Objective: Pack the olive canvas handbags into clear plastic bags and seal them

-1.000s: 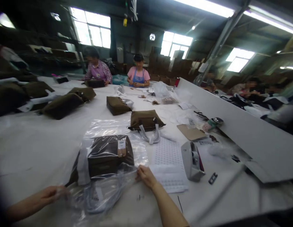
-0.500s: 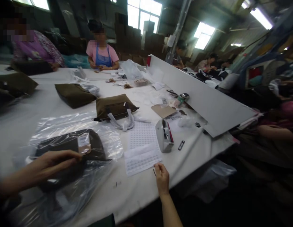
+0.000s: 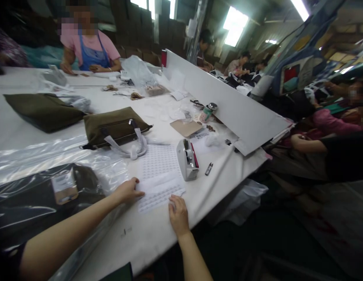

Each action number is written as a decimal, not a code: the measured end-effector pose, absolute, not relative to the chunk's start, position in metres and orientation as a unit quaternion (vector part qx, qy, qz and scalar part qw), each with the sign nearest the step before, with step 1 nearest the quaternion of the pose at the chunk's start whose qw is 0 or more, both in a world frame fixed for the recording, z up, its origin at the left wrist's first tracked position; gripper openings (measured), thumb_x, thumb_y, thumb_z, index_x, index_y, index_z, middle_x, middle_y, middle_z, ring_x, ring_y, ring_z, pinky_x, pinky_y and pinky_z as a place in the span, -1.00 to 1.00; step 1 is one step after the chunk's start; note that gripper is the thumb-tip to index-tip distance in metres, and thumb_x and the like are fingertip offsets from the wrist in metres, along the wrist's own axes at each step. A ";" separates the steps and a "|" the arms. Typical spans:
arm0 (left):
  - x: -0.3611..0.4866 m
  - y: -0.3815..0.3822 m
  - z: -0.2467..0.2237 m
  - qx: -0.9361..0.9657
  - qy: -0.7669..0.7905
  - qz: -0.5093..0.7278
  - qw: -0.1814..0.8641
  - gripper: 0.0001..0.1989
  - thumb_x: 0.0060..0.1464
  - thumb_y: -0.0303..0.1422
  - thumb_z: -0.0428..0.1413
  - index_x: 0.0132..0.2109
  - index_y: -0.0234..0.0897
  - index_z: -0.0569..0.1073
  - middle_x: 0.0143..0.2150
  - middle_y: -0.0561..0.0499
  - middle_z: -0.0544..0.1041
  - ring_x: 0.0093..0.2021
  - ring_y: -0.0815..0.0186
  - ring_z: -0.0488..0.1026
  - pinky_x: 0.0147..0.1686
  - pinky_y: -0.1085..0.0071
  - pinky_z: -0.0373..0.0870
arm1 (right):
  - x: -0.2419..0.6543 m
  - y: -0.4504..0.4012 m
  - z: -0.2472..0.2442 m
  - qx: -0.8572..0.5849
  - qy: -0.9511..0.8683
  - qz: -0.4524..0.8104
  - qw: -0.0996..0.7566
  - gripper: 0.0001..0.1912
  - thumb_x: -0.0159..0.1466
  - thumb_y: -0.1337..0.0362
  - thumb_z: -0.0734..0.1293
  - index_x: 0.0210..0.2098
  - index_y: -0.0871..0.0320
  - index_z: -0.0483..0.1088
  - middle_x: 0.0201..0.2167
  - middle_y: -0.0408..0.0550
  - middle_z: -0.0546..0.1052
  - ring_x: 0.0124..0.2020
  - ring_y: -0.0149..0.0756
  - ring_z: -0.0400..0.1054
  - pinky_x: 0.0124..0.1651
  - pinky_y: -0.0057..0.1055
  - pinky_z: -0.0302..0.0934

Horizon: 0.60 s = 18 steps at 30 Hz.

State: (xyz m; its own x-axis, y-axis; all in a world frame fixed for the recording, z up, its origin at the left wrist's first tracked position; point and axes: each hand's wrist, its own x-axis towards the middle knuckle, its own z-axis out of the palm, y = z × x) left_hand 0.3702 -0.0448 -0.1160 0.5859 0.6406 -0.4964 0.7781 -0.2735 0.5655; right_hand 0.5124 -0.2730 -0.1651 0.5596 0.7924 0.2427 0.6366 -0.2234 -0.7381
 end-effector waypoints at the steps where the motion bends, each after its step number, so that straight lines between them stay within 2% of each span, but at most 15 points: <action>1: 0.370 -0.044 -0.117 0.797 0.441 -0.093 0.403 -0.66 -0.14 -0.28 0.26 -0.20 -0.33 0.42 -0.20 -0.06 0.48 -0.13 0.17 0.40 -0.06 0.12 0.27 | 0.512 -0.273 -0.164 -0.777 -0.461 0.090 0.420 -0.76 0.22 0.43 0.18 -0.16 0.13 0.38 -0.13 0.04 0.47 -0.03 -0.21 0.28 0.07 -0.15 0.22; 3: 0.371 -0.046 -0.115 0.798 0.427 -0.099 0.414 -0.82 -0.09 -0.32 0.22 -0.35 -0.32 0.41 -0.28 -0.01 0.46 -0.18 0.22 0.39 -0.09 0.16 0.28 | 0.510 -0.269 -0.159 -0.777 -0.466 0.079 0.417 -0.78 0.21 0.44 0.21 -0.19 0.13 0.39 -0.17 0.02 0.48 -0.06 -0.20 0.28 0.04 -0.15 0.22; 5: 0.370 -0.050 -0.113 0.788 0.411 -0.097 0.447 -0.86 -0.08 -0.33 0.17 -0.43 -0.30 0.39 -0.37 0.03 0.45 -0.26 0.25 0.39 -0.17 0.22 0.30 | 0.504 -0.260 -0.151 -0.770 -0.480 0.067 0.416 -0.82 0.20 0.44 0.25 -0.23 0.12 0.40 -0.21 0.00 0.48 -0.09 -0.20 0.28 0.01 -0.15 0.22; 8: 0.369 -0.058 -0.109 0.750 0.393 -0.081 0.526 -0.85 -0.07 -0.29 0.07 -0.36 -0.28 0.39 -0.47 0.07 0.44 -0.38 0.25 0.41 -0.35 0.34 0.33 | 0.493 -0.239 -0.139 -0.742 -0.510 0.073 0.428 -0.84 0.17 0.42 0.32 -0.25 0.11 0.43 -0.23 -0.04 0.48 -0.13 -0.22 0.28 -0.02 -0.21 0.23; 10: 0.368 -0.063 -0.106 0.719 0.381 -0.064 0.577 -0.79 -0.08 -0.28 0.02 -0.28 -0.28 0.39 -0.45 0.07 0.46 -0.38 0.24 0.43 -0.40 0.38 0.33 | 0.487 -0.224 -0.133 -0.731 -0.521 0.089 0.432 -0.80 0.15 0.41 0.35 -0.22 0.09 0.43 -0.23 -0.06 0.48 -0.15 -0.23 0.28 -0.04 -0.24 0.23; 14: 0.367 -0.070 -0.096 0.685 0.351 -0.027 0.638 -0.73 -0.11 -0.28 0.04 -0.22 -0.28 0.41 -0.35 0.06 0.51 -0.29 0.21 0.45 -0.31 0.38 0.35 | 0.482 -0.205 -0.126 -0.735 -0.539 0.112 0.397 -0.76 0.11 0.39 0.40 -0.20 0.08 0.43 -0.26 -0.06 0.48 -0.18 -0.19 0.28 -0.08 -0.24 0.23; 18: 0.367 -0.076 -0.088 0.667 0.350 0.007 0.658 -0.69 -0.14 -0.24 0.11 -0.20 -0.28 0.44 -0.31 0.04 0.54 -0.22 0.14 0.45 -0.21 0.33 0.35 | 0.485 -0.203 -0.118 -0.734 -0.574 0.106 0.348 -0.90 0.16 0.37 0.36 -0.31 0.09 0.40 -0.34 -0.07 0.46 -0.23 -0.18 0.27 -0.14 -0.23 0.21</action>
